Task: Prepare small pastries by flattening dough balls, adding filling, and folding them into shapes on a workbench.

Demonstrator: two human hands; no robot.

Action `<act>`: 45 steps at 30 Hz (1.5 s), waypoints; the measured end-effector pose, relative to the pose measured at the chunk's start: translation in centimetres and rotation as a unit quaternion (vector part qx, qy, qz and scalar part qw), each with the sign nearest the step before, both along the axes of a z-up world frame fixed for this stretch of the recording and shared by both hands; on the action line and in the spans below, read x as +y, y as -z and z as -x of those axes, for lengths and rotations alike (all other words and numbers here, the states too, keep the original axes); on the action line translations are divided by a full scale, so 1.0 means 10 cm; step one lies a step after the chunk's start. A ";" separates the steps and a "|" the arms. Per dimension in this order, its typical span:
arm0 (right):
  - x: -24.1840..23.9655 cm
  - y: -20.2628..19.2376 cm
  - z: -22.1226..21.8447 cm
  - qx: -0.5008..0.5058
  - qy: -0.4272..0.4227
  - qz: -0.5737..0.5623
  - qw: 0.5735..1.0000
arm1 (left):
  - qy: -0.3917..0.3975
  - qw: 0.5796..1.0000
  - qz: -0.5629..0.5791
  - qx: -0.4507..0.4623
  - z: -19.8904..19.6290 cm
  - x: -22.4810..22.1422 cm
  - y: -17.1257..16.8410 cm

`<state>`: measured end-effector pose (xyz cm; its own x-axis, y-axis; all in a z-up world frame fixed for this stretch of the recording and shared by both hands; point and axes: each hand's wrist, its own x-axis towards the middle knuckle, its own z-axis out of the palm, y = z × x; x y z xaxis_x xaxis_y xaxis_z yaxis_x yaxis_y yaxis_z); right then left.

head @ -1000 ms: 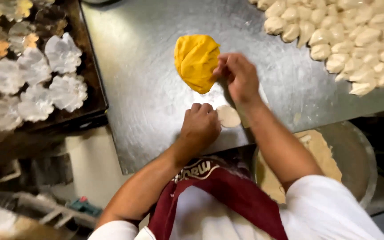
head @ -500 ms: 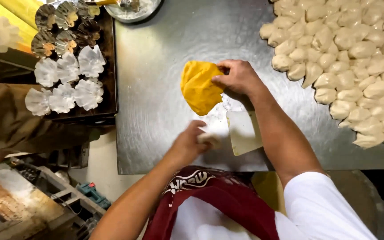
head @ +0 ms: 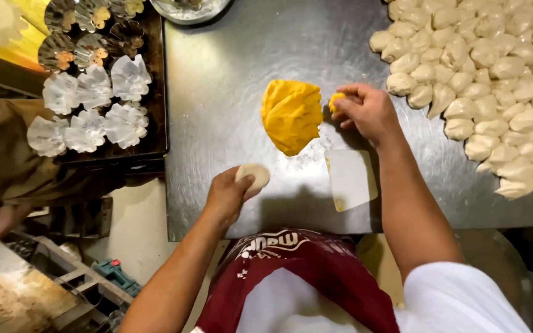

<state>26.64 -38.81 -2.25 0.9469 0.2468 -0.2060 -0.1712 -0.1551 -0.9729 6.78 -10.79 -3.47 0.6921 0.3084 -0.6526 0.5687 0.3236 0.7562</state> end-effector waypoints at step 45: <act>0.38 0.29 1.91 -0.439 -0.001 0.366 0.821 | 0.256 0.789 -0.409 -0.379 0.21 -0.77 0.06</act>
